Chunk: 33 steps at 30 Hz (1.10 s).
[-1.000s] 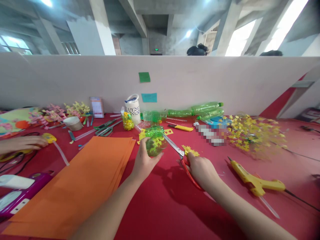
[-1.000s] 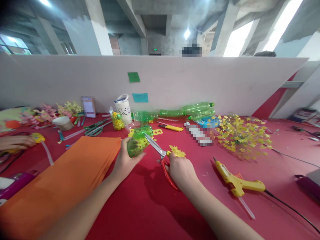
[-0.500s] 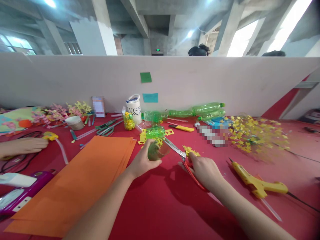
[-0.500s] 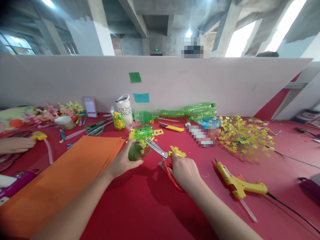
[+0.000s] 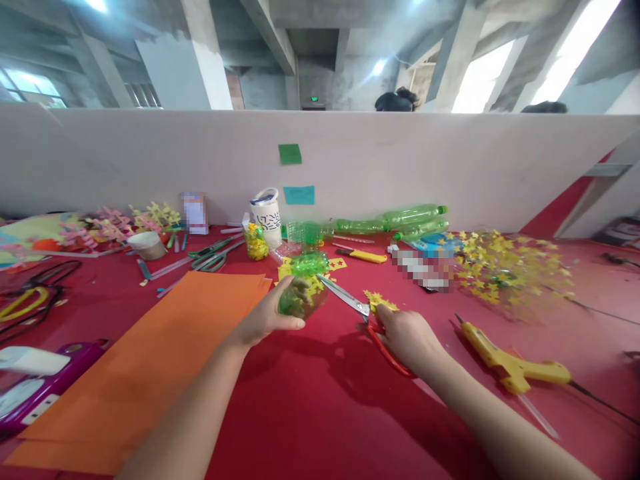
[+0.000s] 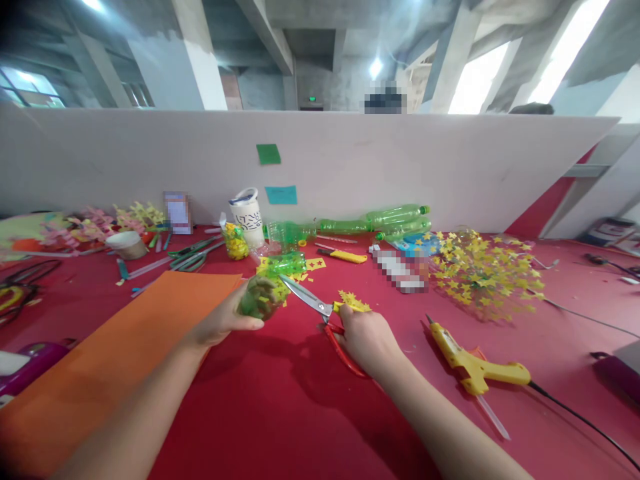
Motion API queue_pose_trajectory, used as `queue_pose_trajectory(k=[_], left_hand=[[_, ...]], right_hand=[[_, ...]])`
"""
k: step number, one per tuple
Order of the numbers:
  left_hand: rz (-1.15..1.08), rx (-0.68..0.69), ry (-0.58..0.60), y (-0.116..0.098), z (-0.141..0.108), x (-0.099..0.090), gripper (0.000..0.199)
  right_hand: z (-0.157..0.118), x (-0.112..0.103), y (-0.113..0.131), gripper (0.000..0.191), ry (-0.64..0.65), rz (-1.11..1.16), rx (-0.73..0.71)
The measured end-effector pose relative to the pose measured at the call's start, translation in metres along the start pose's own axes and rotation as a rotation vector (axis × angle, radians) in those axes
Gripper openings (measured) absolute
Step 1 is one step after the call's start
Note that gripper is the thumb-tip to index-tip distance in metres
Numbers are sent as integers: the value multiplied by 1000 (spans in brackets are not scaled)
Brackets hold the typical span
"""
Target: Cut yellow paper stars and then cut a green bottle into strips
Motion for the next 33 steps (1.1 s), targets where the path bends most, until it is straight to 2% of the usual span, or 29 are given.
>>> queue_pose_trajectory(k=[2, 4, 7, 10, 16, 19, 25, 29, 33], left_hand=[[-143, -45, 57, 3, 1, 0, 63], [-197, -42, 48, 4, 1, -2, 65], [-44, -17, 27, 6, -1, -1, 65], [106, -21, 35, 6, -4, 8, 71], [18, -50, 151, 3, -5, 25, 59], [-41, -61, 147, 2, -4, 23, 59], [-235, -126, 160, 5, -4, 16, 60], [-277, -184, 179, 13, -4, 6, 62], [-332, -141, 186, 15, -2, 0, 66]], right_hand=[[0, 0, -1, 44, -3, -1, 8], [0, 0, -1, 43, -10, 5, 15], [-1, 1, 0, 47, -1, 18, 22], [-5, 1, 3, 50, 10, 38, 15], [-7, -2, 4, 52, 27, 25, 5], [-7, -3, 4, 48, 21, 21, -5], [-5, 5, 5, 26, 63, 14, -1], [-6, 9, 8, 29, 87, 30, 16], [-8, 5, 10, 35, 68, 58, 18]])
Point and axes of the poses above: each hand's wrist, its own z-axis towards the middle knuckle, its own x-axis out of the palm, y = z × x, the point moved 5 cm from there along z, towards the middle knuckle, and after that the axes turned 10 degrees about x, right-handed, at the moved point
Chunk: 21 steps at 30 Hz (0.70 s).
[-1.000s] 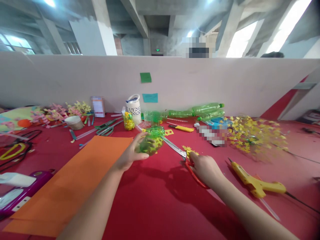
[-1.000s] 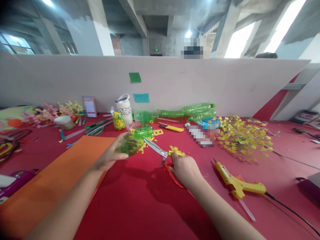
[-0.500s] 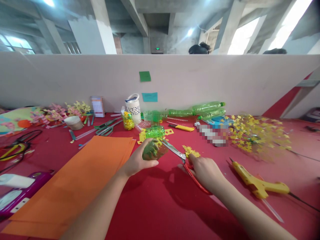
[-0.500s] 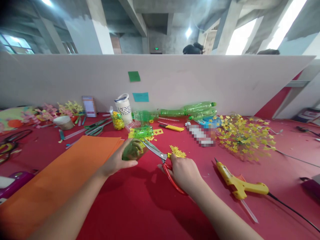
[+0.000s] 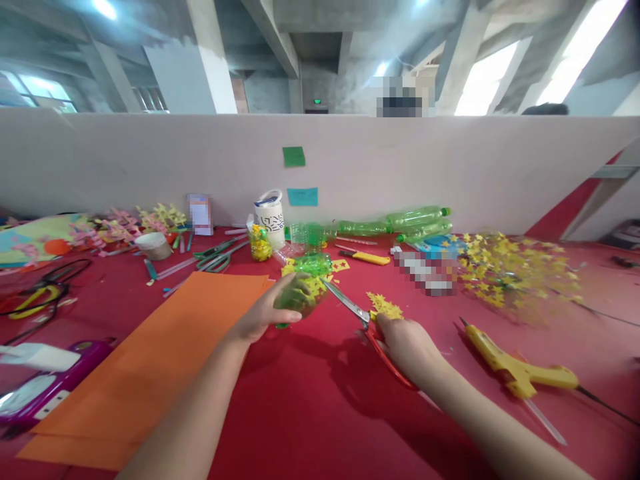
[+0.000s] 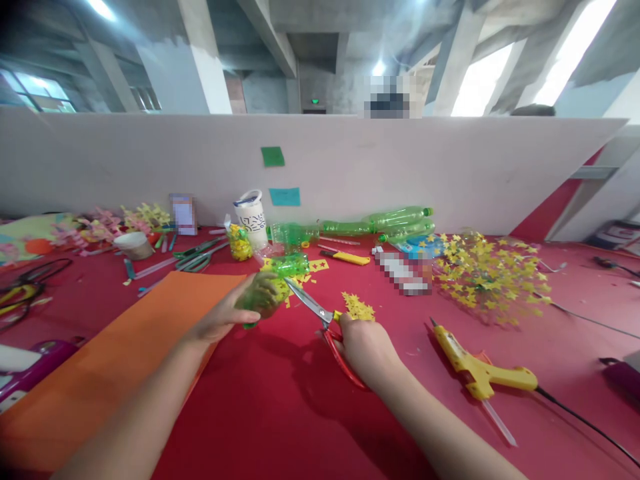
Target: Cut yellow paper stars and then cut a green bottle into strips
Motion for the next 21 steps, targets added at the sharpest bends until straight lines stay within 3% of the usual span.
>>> queue_pose_trajectory(k=[4, 7, 11, 21], left_hand=[[28, 59, -52, 0, 1, 5, 60], [105, 12, -46, 3, 1, 18, 66], [32, -29, -8, 5, 2, 33, 60], [-89, 17, 16, 4, 3, 26, 57]], right_hand=[[-3, -5, 0, 45, -7, -30, 7], [-6, -6, 1, 50, -7, -33, -2], [-6, -7, 2, 51, -15, -26, 2], [-3, -1, 0, 42, -1, -39, 15]])
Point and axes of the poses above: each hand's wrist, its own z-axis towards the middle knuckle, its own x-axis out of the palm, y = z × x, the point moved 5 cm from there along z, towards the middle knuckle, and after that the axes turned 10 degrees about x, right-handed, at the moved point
